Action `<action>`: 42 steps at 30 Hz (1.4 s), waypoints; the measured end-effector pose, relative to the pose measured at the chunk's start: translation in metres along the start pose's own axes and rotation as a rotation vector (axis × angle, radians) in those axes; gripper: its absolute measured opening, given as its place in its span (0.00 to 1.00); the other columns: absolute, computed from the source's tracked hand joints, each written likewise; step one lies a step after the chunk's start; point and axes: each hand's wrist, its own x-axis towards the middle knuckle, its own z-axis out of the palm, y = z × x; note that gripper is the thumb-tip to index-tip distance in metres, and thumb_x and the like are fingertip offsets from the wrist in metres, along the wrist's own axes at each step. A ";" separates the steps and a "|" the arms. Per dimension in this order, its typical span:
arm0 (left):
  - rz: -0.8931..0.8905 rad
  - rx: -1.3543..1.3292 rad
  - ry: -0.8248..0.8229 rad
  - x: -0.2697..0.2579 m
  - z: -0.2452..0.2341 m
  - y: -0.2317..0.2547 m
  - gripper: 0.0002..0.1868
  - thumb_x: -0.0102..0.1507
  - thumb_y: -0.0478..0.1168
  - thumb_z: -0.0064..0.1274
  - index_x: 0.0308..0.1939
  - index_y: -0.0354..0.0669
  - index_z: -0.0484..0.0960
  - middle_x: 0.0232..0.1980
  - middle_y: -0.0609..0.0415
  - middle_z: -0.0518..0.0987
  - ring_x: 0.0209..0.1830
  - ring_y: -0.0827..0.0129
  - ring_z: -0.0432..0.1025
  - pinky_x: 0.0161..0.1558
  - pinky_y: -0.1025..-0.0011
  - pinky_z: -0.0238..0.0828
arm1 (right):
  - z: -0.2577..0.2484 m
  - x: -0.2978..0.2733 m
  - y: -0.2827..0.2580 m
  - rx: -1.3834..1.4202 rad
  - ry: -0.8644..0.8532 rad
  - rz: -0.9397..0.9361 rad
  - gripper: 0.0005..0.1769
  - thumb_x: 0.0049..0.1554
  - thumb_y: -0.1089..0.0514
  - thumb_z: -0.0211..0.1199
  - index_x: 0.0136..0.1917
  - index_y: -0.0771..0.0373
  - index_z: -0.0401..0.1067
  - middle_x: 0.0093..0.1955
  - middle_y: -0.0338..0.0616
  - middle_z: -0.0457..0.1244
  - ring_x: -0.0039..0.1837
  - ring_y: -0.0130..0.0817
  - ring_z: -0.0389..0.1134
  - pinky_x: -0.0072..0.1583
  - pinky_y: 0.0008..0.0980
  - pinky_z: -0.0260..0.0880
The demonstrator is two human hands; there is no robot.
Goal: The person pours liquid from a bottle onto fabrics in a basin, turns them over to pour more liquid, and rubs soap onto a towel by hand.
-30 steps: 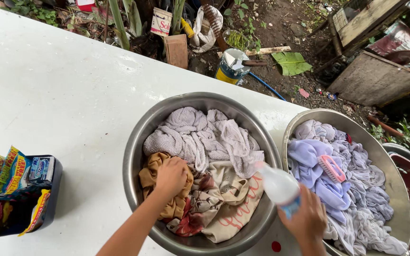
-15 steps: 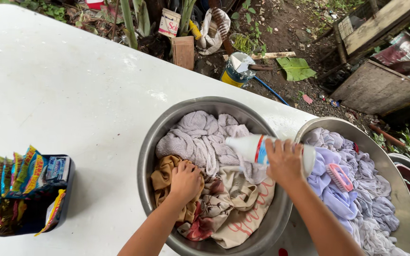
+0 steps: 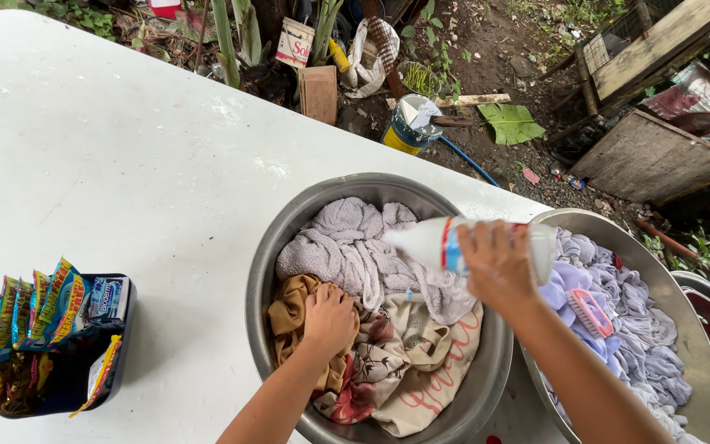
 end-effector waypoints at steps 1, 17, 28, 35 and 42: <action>0.000 0.002 -0.001 0.000 0.000 -0.001 0.14 0.61 0.47 0.53 0.46 0.46 0.82 0.55 0.52 0.75 0.64 0.52 0.60 0.57 0.50 0.57 | 0.004 0.002 0.007 -0.069 -0.013 0.048 0.37 0.37 0.59 0.66 0.63 0.59 0.69 0.54 0.50 0.64 0.60 0.54 0.66 0.60 0.64 0.65; 0.005 -0.010 0.033 0.002 0.003 0.000 0.14 0.59 0.46 0.56 0.47 0.50 0.84 0.55 0.53 0.76 0.64 0.52 0.60 0.58 0.48 0.57 | 0.003 -0.065 0.068 -0.205 -0.096 0.172 0.31 0.43 0.56 0.68 0.61 0.59 0.70 0.54 0.49 0.64 0.61 0.52 0.67 0.60 0.60 0.64; 0.137 -0.034 0.181 -0.002 -0.013 0.030 0.17 0.54 0.44 0.58 0.47 0.51 0.82 0.58 0.52 0.74 0.60 0.54 0.62 0.54 0.48 0.57 | 0.006 -0.169 0.049 0.051 -0.213 0.409 0.34 0.36 0.53 0.71 0.58 0.57 0.70 0.50 0.44 0.65 0.57 0.47 0.69 0.55 0.50 0.67; 0.243 -0.075 0.018 0.036 0.029 0.067 0.23 0.60 0.45 0.55 0.60 0.51 0.75 0.51 0.57 0.79 0.58 0.59 0.68 0.57 0.51 0.60 | 0.033 -0.242 -0.017 0.296 -0.154 0.830 0.45 0.32 0.46 0.76 0.63 0.59 0.70 0.58 0.47 0.68 0.55 0.49 0.70 0.56 0.50 0.70; 0.122 0.081 -0.154 0.077 0.045 0.108 0.31 0.63 0.52 0.53 0.70 0.56 0.67 0.53 0.51 0.79 0.58 0.53 0.68 0.55 0.46 0.61 | 0.056 -0.293 -0.071 0.762 0.088 1.413 0.53 0.31 0.48 0.83 0.66 0.66 0.66 0.59 0.55 0.67 0.58 0.50 0.72 0.56 0.44 0.74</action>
